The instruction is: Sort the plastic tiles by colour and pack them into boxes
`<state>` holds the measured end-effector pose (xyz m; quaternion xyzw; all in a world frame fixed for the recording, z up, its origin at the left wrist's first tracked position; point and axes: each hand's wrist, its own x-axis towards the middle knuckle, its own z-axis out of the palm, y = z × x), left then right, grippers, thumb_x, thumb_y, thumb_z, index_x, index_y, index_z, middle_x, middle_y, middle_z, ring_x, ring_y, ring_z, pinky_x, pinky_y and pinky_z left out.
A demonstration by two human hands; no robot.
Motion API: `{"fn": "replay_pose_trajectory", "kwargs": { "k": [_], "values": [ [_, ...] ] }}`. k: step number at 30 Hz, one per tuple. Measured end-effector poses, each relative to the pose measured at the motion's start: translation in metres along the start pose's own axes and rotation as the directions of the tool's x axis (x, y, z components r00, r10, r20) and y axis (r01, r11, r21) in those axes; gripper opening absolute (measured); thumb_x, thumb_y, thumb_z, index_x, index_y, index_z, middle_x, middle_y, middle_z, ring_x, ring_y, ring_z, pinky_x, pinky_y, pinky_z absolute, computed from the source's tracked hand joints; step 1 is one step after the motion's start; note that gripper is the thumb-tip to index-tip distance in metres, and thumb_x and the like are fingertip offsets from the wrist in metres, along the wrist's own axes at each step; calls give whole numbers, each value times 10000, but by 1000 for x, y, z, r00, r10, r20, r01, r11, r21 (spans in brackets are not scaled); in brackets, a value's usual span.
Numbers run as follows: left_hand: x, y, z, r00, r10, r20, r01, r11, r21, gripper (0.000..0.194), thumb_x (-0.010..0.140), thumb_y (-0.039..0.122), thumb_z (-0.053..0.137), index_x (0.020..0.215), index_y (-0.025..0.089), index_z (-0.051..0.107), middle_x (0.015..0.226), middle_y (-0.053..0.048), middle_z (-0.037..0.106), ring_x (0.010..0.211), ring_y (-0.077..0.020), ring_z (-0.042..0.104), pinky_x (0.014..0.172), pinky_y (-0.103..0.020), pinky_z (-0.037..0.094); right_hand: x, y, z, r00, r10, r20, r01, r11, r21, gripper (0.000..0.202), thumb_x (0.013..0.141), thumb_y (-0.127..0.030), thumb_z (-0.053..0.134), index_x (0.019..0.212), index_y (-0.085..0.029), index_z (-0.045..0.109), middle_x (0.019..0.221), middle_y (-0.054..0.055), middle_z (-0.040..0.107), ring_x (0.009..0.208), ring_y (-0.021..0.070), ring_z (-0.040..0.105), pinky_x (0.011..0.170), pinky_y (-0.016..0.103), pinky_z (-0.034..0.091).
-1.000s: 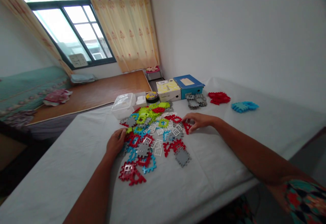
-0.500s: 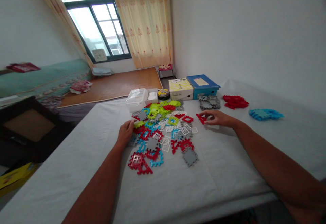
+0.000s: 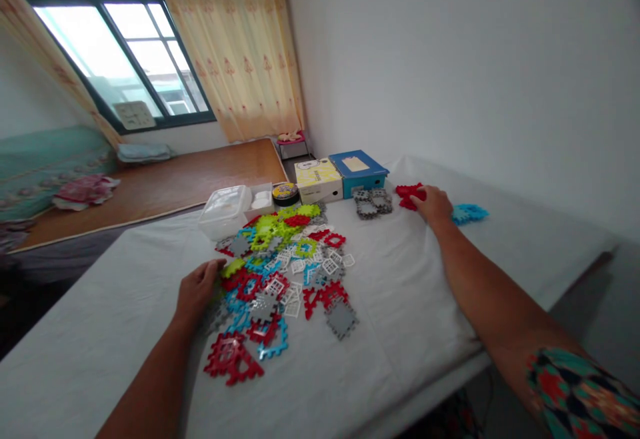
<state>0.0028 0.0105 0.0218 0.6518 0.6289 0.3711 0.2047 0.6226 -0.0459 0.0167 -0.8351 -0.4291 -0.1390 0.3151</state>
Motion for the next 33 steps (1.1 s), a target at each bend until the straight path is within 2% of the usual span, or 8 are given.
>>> {"fn": "replay_pose_trajectory", "kwargs": {
  "k": [4,9,13,16,21,27,30,33],
  "values": [
    [2,-4,1,1000,14,7,-14,1000,17,456,813,515,452,961,190,735,1008,-48,758,1007,-244,684,946,-328,520,4,10,9,994,84,-67,-85,996,-9,423,817,-405,594,1156,-156,634,1155,160,634,1033,312,548,851,429,454],
    [4,-8,1,999,36,17,-36,999,33,468,820,521,440,976,196,739,1012,-46,758,992,-242,688,939,-319,520,8,8,12,968,19,-249,12,992,122,366,840,-186,466,1164,-119,623,1160,160,623,1087,266,535,926,391,427],
    [5,-10,1,998,52,24,-53,996,73,473,819,532,441,975,203,743,1013,-42,757,1002,-247,684,936,-321,517,2,5,7,1000,-13,-20,14,1000,24,339,803,-113,436,997,-179,707,1014,112,681,955,238,592,858,354,444],
    [4,-9,1,998,51,25,-54,995,89,480,822,535,435,979,203,744,1016,-41,757,1004,-250,680,936,-323,513,-5,5,9,987,-68,148,76,996,-53,323,786,-119,475,975,-191,727,1019,104,694,945,235,609,853,347,452],
    [3,-5,1,998,49,33,-52,995,80,484,816,518,432,994,191,741,1005,-43,759,987,-255,680,914,-330,517,-5,11,21,985,-164,59,163,986,33,466,743,-50,453,1149,-108,674,1178,134,665,1096,241,583,984,367,433],
    [3,-3,1,998,51,46,-56,993,105,492,812,523,419,980,192,743,996,-51,759,994,-258,677,905,-332,513,-2,12,20,987,-155,-52,159,982,100,564,724,-21,421,1260,-68,589,1293,164,606,1209,259,532,1052,436,405],
    [3,-4,1,996,71,49,-76,992,105,470,821,517,424,962,201,741,1002,-49,758,990,-245,679,907,-319,510,-8,-7,8,978,-196,-71,206,960,189,423,811,-109,464,1198,-95,632,1221,167,647,1144,276,579,1021,460,428],
    [2,-4,2,995,81,51,-86,990,109,466,825,516,425,957,202,742,1017,-47,755,999,-240,677,925,-315,501,-29,-44,-1,913,-396,96,313,833,456,308,879,-285,523,1117,-157,673,1067,108,715,952,233,662,877,381,521]
  ]
}}
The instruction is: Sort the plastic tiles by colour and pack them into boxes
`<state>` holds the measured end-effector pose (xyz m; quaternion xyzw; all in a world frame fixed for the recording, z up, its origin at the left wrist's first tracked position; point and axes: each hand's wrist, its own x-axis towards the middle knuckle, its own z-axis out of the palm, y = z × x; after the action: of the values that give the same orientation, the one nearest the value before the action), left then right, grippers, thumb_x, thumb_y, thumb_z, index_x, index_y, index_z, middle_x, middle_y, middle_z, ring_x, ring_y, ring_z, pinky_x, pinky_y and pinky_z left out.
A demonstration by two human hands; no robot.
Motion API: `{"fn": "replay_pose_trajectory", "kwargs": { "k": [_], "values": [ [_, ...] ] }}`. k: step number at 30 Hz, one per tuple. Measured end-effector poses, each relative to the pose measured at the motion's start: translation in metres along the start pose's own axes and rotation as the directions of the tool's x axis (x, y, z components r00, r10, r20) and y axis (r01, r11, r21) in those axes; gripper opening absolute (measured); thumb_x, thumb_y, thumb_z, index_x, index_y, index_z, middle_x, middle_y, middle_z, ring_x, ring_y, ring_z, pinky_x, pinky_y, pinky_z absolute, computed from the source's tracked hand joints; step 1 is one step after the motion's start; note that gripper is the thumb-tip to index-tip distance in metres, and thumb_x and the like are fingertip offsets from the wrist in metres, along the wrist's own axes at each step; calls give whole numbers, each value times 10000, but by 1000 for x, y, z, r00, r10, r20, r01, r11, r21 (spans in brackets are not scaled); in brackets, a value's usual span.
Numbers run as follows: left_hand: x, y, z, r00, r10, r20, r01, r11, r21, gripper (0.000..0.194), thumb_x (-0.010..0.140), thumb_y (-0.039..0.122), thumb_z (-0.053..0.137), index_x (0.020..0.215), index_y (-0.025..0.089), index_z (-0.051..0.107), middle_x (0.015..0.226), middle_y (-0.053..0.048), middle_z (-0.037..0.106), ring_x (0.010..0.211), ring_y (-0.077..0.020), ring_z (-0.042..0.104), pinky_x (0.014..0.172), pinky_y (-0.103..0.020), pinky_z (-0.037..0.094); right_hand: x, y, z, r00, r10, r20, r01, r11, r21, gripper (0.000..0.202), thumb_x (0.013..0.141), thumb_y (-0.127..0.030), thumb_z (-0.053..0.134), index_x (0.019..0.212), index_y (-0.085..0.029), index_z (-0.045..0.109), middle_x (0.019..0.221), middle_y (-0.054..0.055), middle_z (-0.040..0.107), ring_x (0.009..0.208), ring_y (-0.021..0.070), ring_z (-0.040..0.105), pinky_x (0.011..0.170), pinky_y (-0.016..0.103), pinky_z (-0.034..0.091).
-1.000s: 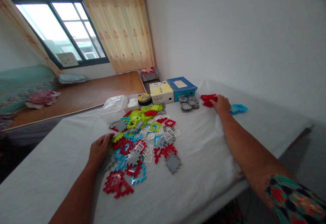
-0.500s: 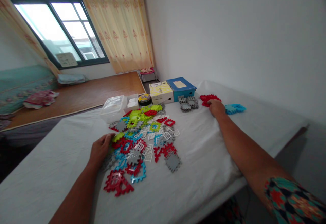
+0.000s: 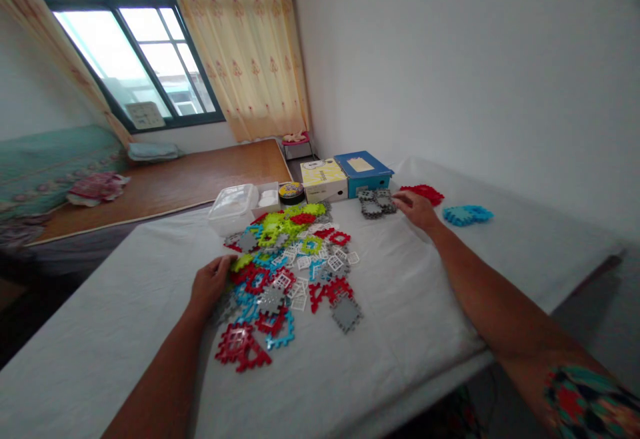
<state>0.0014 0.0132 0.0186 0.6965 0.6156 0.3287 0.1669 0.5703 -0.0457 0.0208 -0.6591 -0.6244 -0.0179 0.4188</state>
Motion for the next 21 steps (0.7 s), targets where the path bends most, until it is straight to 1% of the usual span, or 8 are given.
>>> {"fn": "replay_pose_trajectory", "kwargs": {
  "k": [2,4,6,8,12,15,18,21],
  "values": [
    [0,0,0,1000,-3,-2,3,1000,0,469,822,519,425,957,201,744,1019,-45,754,1007,-242,674,927,-318,500,-8,-31,16,964,-134,228,98,982,164,299,881,-356,555,1090,-189,688,1011,76,731,867,207,677,782,338,544],
    [0,0,0,1000,-9,-2,9,1000,-4,476,818,524,422,954,201,745,1018,-45,754,1011,-246,672,924,-321,502,-19,-59,35,889,-299,346,228,945,233,309,879,-352,574,1129,-207,683,1080,79,719,937,211,664,821,350,531],
    [0,1,1,1000,-14,4,14,1000,-7,489,814,531,420,963,196,744,1027,-51,753,1014,-247,671,930,-325,498,-30,-80,53,810,-449,376,384,892,239,343,889,-299,569,1212,-217,648,1208,91,674,1082,226,609,934,392,481],
    [0,1,1,1000,-24,13,24,1000,-3,506,811,535,417,987,189,741,1037,-58,750,1017,-248,670,940,-328,492,-37,-92,64,752,-525,400,482,851,210,364,903,-254,550,1259,-224,620,1279,96,637,1164,232,557,1001,421,429],
    [0,0,1,999,-26,28,26,1000,14,518,820,540,407,1014,191,738,1062,-60,745,1037,-248,663,954,-327,480,-38,-98,69,732,-516,445,512,847,140,264,922,-256,537,1138,-201,677,1170,117,683,1078,231,589,952,403,455],
    [1,-1,1,999,-22,33,22,1000,20,523,829,541,402,1033,192,733,1072,-65,742,1046,-250,660,950,-327,479,-32,-93,64,754,-518,404,508,850,142,227,917,-271,544,1064,-191,698,1097,118,702,1041,232,604,943,394,461],
    [2,-4,1,999,-16,45,14,999,43,519,836,540,398,1046,203,732,1071,-59,743,1043,-253,663,939,-330,485,-22,-81,54,880,-410,241,394,912,113,235,899,-294,560,1053,-183,698,1081,117,704,1037,233,612,943,397,462],
    [3,-7,1,999,-5,53,2,998,65,523,844,549,392,1055,210,731,1079,-57,742,1047,-257,662,933,-338,489,-12,-60,39,990,-132,47,128,988,81,276,894,-336,542,1053,-173,699,1012,102,722,937,222,649,863,369,502]
  ]
}}
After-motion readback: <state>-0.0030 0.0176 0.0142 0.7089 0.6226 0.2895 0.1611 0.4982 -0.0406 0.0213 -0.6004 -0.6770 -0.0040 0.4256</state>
